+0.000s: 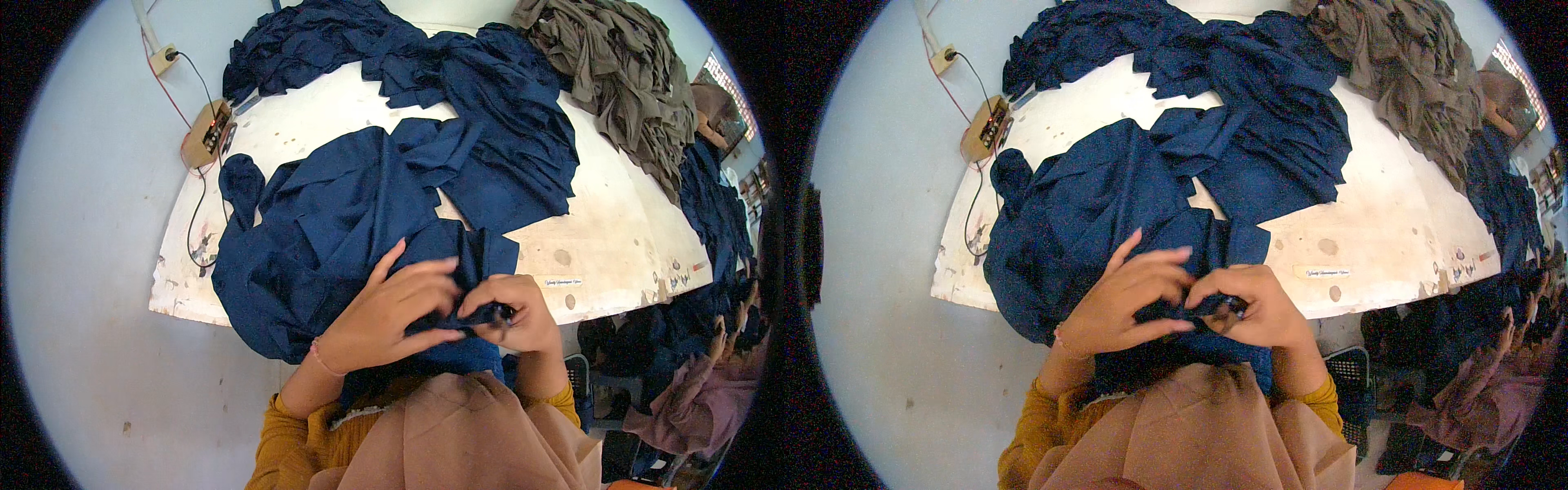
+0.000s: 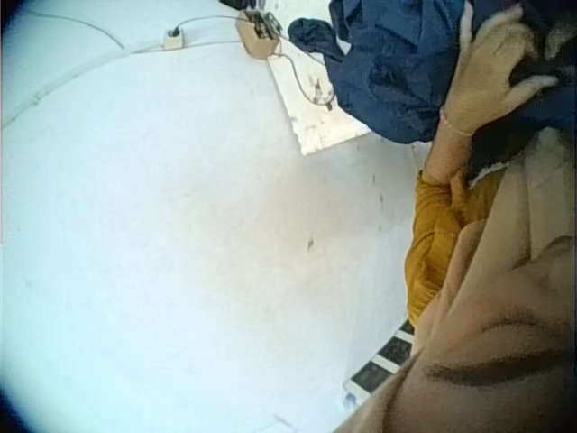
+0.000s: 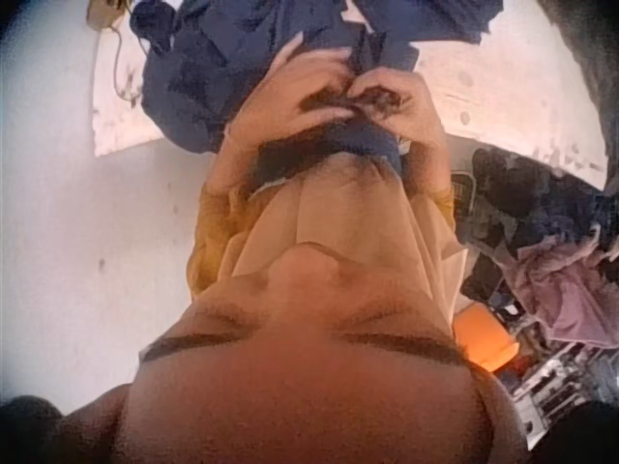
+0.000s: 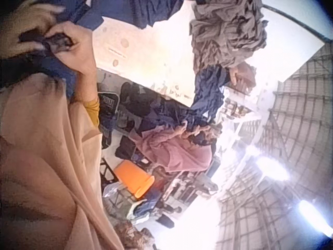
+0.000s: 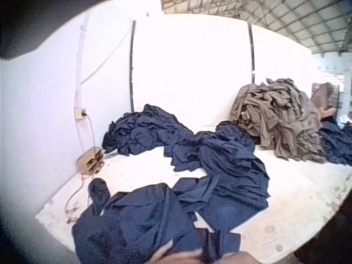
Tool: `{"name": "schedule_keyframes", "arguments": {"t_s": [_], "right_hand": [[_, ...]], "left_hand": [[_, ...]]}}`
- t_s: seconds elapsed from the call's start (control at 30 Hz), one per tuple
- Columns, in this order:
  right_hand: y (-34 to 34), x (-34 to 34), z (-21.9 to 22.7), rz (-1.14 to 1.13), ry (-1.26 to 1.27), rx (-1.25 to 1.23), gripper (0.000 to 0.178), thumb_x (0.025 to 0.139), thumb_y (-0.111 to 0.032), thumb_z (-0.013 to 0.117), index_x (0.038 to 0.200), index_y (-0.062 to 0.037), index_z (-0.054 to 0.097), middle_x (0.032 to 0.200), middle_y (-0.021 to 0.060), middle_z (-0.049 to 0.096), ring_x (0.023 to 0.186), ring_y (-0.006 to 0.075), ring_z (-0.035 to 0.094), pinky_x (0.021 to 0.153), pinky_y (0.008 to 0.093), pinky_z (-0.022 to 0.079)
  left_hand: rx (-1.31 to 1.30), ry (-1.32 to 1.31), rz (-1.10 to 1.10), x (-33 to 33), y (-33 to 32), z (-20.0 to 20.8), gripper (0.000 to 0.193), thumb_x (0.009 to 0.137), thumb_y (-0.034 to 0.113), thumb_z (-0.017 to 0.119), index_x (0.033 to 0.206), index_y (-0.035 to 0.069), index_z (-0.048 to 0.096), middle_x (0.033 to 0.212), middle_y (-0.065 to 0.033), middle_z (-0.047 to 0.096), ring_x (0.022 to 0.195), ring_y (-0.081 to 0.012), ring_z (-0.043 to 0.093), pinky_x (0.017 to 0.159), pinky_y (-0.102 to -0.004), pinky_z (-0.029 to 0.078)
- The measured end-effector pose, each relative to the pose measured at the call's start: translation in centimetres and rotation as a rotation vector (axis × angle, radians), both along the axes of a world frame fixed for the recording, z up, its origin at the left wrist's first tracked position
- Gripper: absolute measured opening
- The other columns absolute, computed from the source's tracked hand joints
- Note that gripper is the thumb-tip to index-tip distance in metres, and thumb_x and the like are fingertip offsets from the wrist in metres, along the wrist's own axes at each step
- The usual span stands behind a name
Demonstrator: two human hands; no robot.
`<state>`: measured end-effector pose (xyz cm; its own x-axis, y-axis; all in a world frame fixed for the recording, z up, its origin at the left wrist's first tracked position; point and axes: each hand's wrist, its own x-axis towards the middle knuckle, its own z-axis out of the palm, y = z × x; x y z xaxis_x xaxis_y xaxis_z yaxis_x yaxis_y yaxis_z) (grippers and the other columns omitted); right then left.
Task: The person inspects a dark blue shirt by hand, turning it over and checking seams, buttons, and fabric areas on a white worktable. The person repeatedly manipulates the same shirt without using tools.
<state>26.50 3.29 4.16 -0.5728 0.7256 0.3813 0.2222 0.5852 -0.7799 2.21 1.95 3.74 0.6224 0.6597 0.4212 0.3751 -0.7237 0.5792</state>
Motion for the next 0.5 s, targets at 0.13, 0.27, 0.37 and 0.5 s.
{"name": "schedule_keyframes", "arguments": {"t_s": [0.13, 0.27, 0.37, 0.5], "right_hand": [[1.1, -0.3, -1.7, -0.354, -0.21, 0.262, 0.027, 0.066, -0.009, 0.074, 0.092, -0.0114, 0.065, 0.08, 0.0086, 0.068, 0.076, 0.0289, 0.068, 0.067, 0.0351, 0.047], [2.6, -0.2, -3.6, -0.521, -0.083, 0.18, 0.027, 0.067, -0.003, 0.071, 0.093, -0.0097, 0.068, 0.08, 0.0112, 0.069, 0.071, 0.0247, 0.067, 0.066, 0.0292, 0.047], [3.0, 0.1, -3.6, -0.404, 0.132, -0.018, 0.023, 0.07, 0.003, 0.067, 0.092, -0.0003, 0.068, 0.072, -0.0001, 0.062, 0.062, 0.0049, 0.051, 0.058, 0.0201, 0.037], [3.0, 1.4, -3.3, -0.173, 0.234, -0.366, 0.017, 0.075, -0.005, 0.074, 0.091, -0.0003, 0.067, 0.08, -0.0026, 0.061, 0.069, 0.0053, 0.05, 0.064, 0.0208, 0.038]], "left_hand": [[-0.241, -0.347, 0.073, -2.3, -2.9, 0.8, 0.026, 0.083, 0.024, 0.075, 0.094, 0.003, 0.063, 0.102, -0.0165, 0.066, 0.111, -0.03, 0.063, 0.104, -0.0455, 0.042], [-0.247, -1.242, 0.371, -5.0, -6.2, -2.6, 0.023, 0.082, 0.02, 0.068, 0.094, 0.003, 0.057, 0.094, -0.0124, 0.064, 0.082, -0.0232, 0.064, 0.078, -0.0344, 0.053], [-0.245, -1.498, 0.463, -7.0, -5.2, -0.8, 0.022, 0.081, 0.015, 0.06, 0.097, 0.005, 0.051, 0.082, -0.0066, 0.055, 0.07, -0.0154, 0.055, 0.068, -0.0283, 0.05], [-0.21, -1.581, 0.648, -7.9, -4.3, -0.3, 0.021, 0.08, 0.01, 0.058, 0.096, 0.008, 0.045, 0.075, -0.0026, 0.044, 0.066, -0.0105, 0.046, 0.063, -0.024, 0.046]]}}
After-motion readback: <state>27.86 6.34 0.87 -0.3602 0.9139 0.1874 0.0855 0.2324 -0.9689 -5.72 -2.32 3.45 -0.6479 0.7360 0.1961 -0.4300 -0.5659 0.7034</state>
